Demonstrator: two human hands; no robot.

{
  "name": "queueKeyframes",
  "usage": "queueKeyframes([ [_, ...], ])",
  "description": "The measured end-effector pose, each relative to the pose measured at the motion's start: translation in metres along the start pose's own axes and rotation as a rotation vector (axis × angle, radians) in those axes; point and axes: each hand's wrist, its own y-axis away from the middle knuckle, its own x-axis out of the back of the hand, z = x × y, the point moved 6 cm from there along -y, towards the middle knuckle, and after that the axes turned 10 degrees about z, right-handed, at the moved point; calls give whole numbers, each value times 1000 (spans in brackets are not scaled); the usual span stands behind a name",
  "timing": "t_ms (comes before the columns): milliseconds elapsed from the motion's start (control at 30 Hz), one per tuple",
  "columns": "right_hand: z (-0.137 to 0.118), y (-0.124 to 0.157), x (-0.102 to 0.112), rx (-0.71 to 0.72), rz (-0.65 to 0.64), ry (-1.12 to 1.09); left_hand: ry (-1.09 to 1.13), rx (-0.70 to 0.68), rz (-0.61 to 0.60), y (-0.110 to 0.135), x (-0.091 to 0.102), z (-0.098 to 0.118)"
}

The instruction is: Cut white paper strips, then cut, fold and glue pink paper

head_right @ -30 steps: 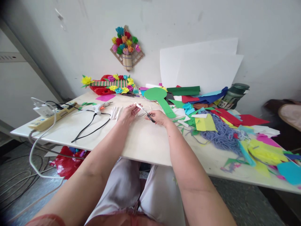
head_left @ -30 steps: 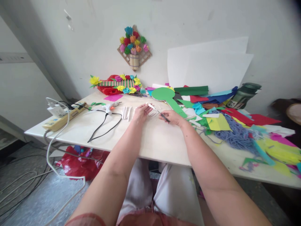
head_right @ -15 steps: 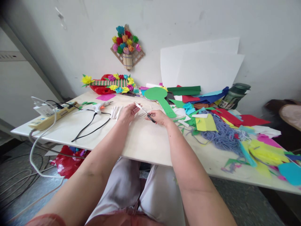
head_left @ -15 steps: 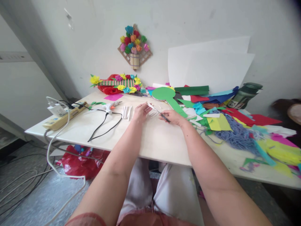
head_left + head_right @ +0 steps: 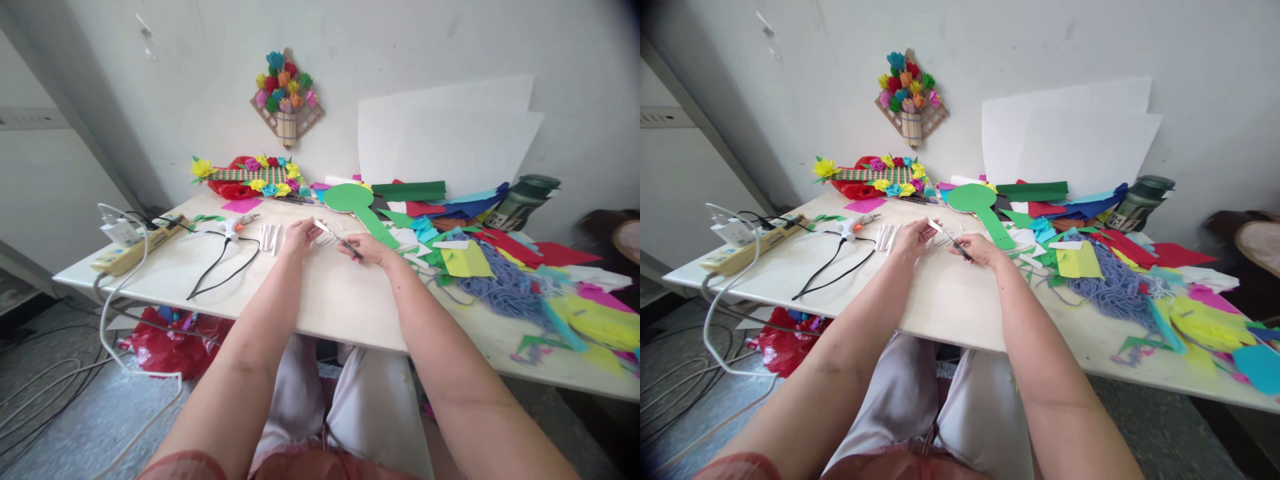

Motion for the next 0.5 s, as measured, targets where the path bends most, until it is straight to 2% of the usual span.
queueKeyframes([
  [500, 14, -7, -1, -10, -5, 30, -37, 13, 21, 1, 2, 1],
])
